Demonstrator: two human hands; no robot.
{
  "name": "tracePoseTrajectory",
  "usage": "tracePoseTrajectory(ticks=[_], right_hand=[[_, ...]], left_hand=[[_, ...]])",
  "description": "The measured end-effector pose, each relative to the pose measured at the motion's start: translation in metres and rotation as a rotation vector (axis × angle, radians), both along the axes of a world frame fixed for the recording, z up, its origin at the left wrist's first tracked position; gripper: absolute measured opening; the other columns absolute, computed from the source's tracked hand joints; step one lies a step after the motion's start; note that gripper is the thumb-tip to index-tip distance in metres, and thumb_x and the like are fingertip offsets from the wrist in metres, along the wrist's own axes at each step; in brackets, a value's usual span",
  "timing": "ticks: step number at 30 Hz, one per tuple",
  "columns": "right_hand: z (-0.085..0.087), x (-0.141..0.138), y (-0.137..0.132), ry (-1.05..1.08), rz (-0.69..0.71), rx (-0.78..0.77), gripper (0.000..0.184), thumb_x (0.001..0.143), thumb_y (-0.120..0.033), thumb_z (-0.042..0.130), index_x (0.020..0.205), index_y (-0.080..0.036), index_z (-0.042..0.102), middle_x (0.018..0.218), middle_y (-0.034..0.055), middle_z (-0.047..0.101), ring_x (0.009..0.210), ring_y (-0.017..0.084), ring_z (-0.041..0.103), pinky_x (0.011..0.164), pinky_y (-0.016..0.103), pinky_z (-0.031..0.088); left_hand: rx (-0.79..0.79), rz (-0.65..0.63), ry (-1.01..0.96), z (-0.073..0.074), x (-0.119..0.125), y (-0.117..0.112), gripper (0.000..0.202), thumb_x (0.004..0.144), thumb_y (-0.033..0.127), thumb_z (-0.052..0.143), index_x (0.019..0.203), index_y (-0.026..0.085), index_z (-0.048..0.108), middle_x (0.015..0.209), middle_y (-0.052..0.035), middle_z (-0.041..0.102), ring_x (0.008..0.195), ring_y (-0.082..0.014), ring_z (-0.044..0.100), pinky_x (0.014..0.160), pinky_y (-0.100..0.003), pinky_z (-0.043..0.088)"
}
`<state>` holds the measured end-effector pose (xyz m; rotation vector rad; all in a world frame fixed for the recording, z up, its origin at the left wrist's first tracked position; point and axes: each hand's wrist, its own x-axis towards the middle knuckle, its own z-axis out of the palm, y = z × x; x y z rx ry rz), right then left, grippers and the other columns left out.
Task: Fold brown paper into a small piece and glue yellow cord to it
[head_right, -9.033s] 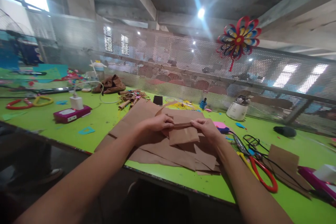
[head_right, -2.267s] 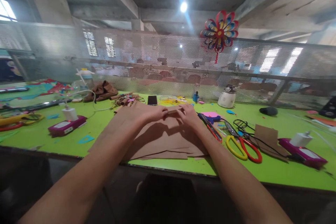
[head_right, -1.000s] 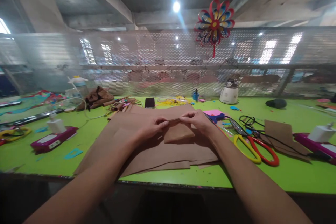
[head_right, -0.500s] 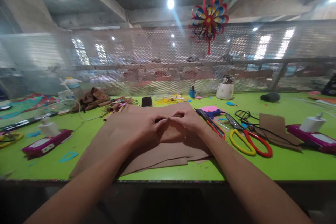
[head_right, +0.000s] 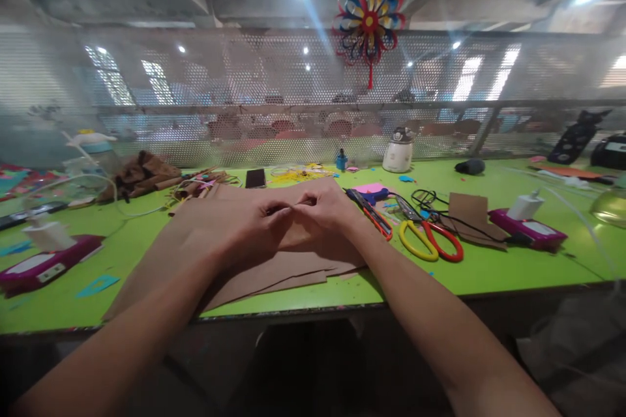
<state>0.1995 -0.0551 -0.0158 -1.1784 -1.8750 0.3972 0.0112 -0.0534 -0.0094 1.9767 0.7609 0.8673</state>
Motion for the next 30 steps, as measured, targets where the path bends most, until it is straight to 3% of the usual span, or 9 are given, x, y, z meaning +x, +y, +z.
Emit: tracePoseTrajectory(ticks=[6,14,20,23,27,30], right_hand=[[0.009,0.008,-0.003,0.23,0.112,-0.174,0.031,0.066,-0.044,0.064,0.068,-0.012,0.066,0.059,0.0006,0.057,0.054,0.01,0.047,0.051,0.022,0.035],[0.006,0.014,0.003,0.305,0.073,-0.134,0.034,0.065,-0.047,0.064,0.063,-0.013,0.064,0.048,-0.0036,0.047,0.047,0.007,0.038,0.047,0.022,0.029],[0.007,0.017,-0.002,0.324,0.226,-0.26,0.041,0.073,-0.047,0.058,0.048,-0.015,0.05,0.047,-0.0033,0.044,0.048,0.008,0.038,0.05,0.023,0.031],[0.008,0.015,-0.003,0.452,0.239,-0.314,0.038,0.076,-0.048,0.055,0.058,-0.015,0.058,0.055,-0.0005,0.05,0.054,0.01,0.045,0.054,0.023,0.036],[0.012,0.012,-0.007,0.605,0.323,-0.326,0.027,0.076,-0.041,0.057,0.09,-0.019,0.066,0.084,0.0039,0.063,0.078,0.014,0.055,0.069,0.026,0.044],[0.014,0.009,-0.015,0.593,0.471,-0.425,0.045,0.068,-0.028,0.068,0.111,-0.026,0.058,0.098,0.003,0.062,0.084,0.015,0.057,0.075,0.028,0.045]], left_hand=[[-0.006,0.002,-0.091,0.003,0.004,0.001,0.031,0.079,0.04,0.05,0.084,0.012,0.063,0.076,-0.0056,0.06,0.064,-0.0115,0.05,0.056,-0.023,0.038],[0.096,0.026,0.019,0.0,-0.003,0.011,0.029,0.081,0.038,0.048,0.086,0.013,0.061,0.078,-0.0047,0.059,0.065,-0.0113,0.048,0.056,-0.022,0.037],[-0.128,-0.09,0.02,0.005,-0.009,0.019,0.024,0.077,0.037,0.055,0.081,0.013,0.059,0.073,-0.0023,0.057,0.066,-0.0112,0.048,0.061,-0.023,0.037],[-0.291,-0.114,-0.158,-0.001,-0.009,0.022,0.025,0.073,0.037,0.061,0.072,0.013,0.054,0.066,0.0005,0.052,0.061,-0.0088,0.045,0.058,-0.022,0.035],[-0.443,-0.198,-0.204,-0.004,-0.011,0.021,0.03,0.071,0.041,0.064,0.079,0.014,0.056,0.073,-0.0027,0.056,0.063,-0.01,0.049,0.058,-0.022,0.037],[-0.551,-0.262,-0.232,0.001,-0.014,0.015,0.029,0.072,0.041,0.064,0.084,0.015,0.058,0.08,-0.0059,0.059,0.067,-0.0119,0.053,0.06,-0.024,0.039]])
